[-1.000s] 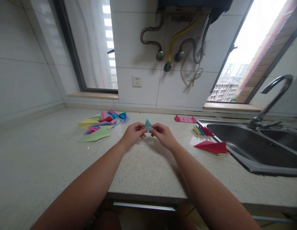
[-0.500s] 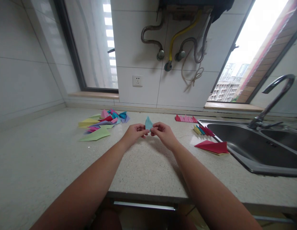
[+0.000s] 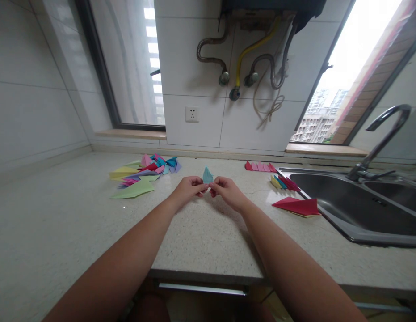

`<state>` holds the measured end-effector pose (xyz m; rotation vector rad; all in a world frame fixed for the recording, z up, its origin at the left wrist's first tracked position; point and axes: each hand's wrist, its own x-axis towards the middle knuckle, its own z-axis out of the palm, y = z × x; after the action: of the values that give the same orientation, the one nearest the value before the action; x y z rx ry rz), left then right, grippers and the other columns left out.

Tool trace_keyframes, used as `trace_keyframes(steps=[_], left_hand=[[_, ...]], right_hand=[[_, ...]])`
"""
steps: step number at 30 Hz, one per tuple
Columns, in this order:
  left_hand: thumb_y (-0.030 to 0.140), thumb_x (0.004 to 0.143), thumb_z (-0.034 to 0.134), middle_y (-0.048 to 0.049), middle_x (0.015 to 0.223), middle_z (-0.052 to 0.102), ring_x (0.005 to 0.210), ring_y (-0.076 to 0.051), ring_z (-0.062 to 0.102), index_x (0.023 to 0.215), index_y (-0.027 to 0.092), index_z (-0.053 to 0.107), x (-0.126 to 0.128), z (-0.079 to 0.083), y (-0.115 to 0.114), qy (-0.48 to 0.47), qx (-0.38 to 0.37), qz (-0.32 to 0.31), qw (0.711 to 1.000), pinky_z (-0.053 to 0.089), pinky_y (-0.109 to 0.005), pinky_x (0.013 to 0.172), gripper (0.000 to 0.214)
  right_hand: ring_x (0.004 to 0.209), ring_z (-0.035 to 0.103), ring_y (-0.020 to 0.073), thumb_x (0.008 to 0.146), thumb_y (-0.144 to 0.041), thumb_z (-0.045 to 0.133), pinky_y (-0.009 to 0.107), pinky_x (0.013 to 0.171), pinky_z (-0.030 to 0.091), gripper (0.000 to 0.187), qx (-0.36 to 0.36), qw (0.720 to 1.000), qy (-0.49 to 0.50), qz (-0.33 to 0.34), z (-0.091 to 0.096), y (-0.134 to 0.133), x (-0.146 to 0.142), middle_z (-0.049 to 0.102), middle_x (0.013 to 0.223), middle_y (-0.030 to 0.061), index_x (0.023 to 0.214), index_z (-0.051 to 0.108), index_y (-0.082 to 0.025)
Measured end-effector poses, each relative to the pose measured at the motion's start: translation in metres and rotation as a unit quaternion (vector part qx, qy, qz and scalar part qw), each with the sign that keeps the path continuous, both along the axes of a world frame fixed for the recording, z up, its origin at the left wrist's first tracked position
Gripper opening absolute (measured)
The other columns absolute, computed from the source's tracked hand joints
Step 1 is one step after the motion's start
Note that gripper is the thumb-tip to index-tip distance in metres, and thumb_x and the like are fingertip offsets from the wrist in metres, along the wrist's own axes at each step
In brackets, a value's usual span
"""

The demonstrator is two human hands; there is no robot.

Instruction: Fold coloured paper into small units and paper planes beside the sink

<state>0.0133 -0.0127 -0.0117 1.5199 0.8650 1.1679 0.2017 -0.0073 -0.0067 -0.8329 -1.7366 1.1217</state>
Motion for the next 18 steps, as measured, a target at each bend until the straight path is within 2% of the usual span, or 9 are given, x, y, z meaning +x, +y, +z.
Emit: trace_keyframes(steps=[4,8,13,16,18], left_hand=[[0.040,0.072,0.076,-0.0046,0.082,0.067,0.079,-0.017,0.064,0.084,0.015,0.068,0.0010,0.0017,-0.0026,-0.029,0.002,-0.007,1.000,0.053,-0.028,0.068,0.029],[0.036,0.074,0.076,-0.0053,0.082,0.067,0.076,-0.015,0.063,0.086,0.014,0.069,0.0013,0.0009,-0.0009,-0.041,-0.001,0.002,0.999,0.052,-0.028,0.070,0.027],[0.032,0.073,0.077,-0.0056,0.079,0.068,0.072,-0.015,0.064,0.093,0.013,0.062,0.0025,-0.0010,0.0009,-0.055,-0.006,0.017,0.998,0.052,-0.028,0.068,0.031],[0.031,0.074,0.076,-0.0016,0.075,0.068,0.069,-0.016,0.066,0.102,0.019,0.053,0.0032,-0.0010,0.0006,-0.074,0.016,0.020,0.997,0.053,-0.029,0.065,0.038],[0.031,0.076,0.074,0.0001,0.075,0.066,0.070,-0.016,0.066,0.099,0.021,0.051,0.0034,-0.0006,0.0006,-0.078,0.044,0.015,0.996,0.053,-0.029,0.063,0.035]], right_hand=[[0.065,0.060,0.0130,0.078,-0.046,0.068,0.029,0.066,0.049,0.031,-0.020,0.999,0.023,0.012,0.0010,-0.0014,-0.0011,0.064,0.072,0.0012,0.074,0.056,-0.018],[0.067,0.063,0.0138,0.074,-0.041,0.073,0.030,0.069,0.051,0.030,-0.022,0.997,0.068,-0.015,0.0009,-0.0007,-0.0029,0.064,0.077,0.0004,0.079,0.054,-0.019],[0.069,0.065,0.0137,0.074,-0.034,0.073,0.031,0.071,0.052,0.028,0.025,0.995,0.096,-0.008,0.0008,0.0017,-0.0027,0.062,0.075,-0.0025,0.079,0.049,-0.021],[0.070,0.065,0.0142,0.078,-0.033,0.069,0.032,0.072,0.053,0.020,0.066,0.995,0.077,-0.012,0.0018,0.0018,-0.0019,0.065,0.079,-0.0009,0.082,0.055,-0.021],[0.073,0.066,0.0150,0.079,-0.033,0.067,0.033,0.074,0.054,0.016,0.081,0.994,0.069,-0.027,0.0024,0.0016,-0.0014,0.067,0.082,0.0010,0.084,0.060,-0.020]])
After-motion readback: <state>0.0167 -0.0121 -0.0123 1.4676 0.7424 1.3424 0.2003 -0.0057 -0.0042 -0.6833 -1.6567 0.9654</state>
